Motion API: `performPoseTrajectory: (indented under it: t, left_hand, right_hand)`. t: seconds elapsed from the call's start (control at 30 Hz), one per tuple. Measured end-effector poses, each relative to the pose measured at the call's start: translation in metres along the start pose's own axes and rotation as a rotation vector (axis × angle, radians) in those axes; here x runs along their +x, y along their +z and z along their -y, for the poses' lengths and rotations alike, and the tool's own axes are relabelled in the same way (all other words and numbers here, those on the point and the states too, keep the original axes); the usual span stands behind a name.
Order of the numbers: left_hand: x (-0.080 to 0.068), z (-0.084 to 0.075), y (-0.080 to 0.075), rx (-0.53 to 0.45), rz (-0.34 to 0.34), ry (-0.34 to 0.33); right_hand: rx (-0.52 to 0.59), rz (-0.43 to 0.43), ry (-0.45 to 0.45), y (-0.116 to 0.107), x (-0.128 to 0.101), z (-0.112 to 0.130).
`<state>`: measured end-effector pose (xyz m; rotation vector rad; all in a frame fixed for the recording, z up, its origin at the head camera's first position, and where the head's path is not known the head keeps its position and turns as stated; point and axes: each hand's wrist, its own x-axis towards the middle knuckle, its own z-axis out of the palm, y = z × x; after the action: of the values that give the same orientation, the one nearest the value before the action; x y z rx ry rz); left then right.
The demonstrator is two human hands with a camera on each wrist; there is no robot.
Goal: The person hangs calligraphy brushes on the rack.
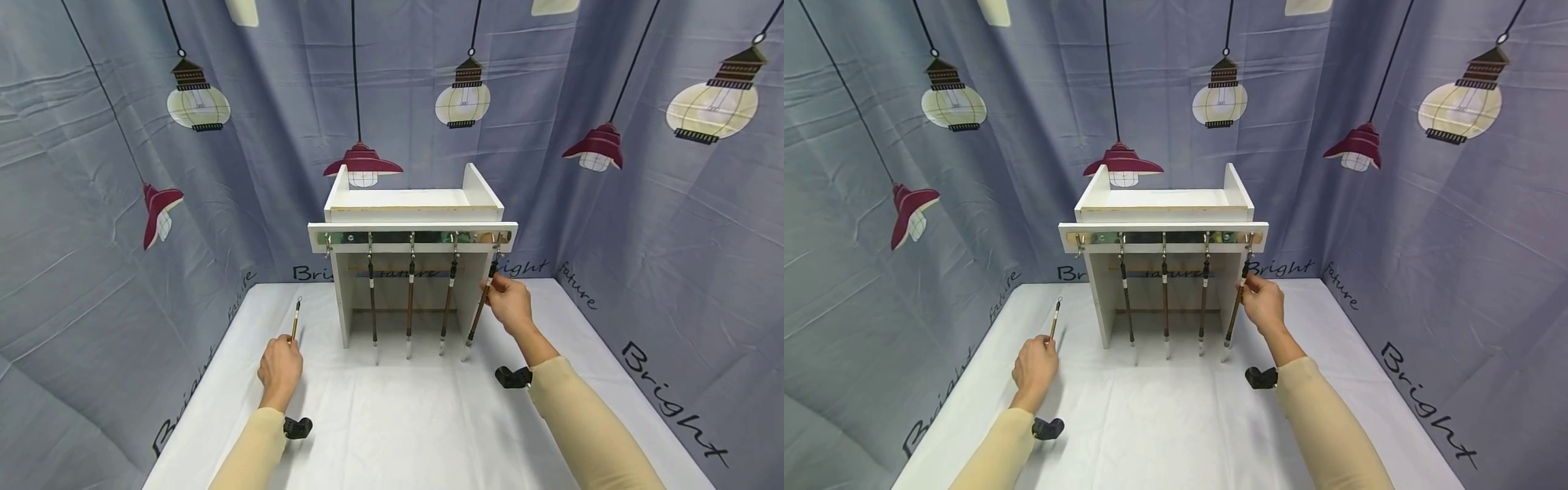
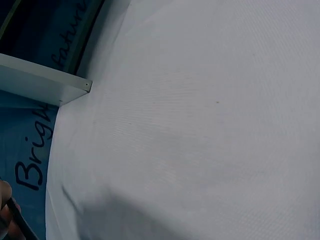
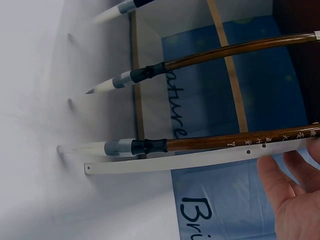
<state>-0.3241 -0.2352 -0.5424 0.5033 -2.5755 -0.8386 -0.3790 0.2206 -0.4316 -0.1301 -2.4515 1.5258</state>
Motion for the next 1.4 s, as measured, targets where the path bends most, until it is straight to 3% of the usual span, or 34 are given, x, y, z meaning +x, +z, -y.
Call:
performPoseTrajectory:
  t: [1.03,1.4]
  left_hand:
    - [-0.001,-0.032,-0.023,-0.106,-0.12,0.094]
    - [-0.006,-0.048,-0.033,-0.118,-0.129,0.121]
  right_hand:
    - [-0.008,0.003,0.008,0.001,0.0,0.0]
    - [0.012,0.02,0.019,0.001,0.002,0.0]
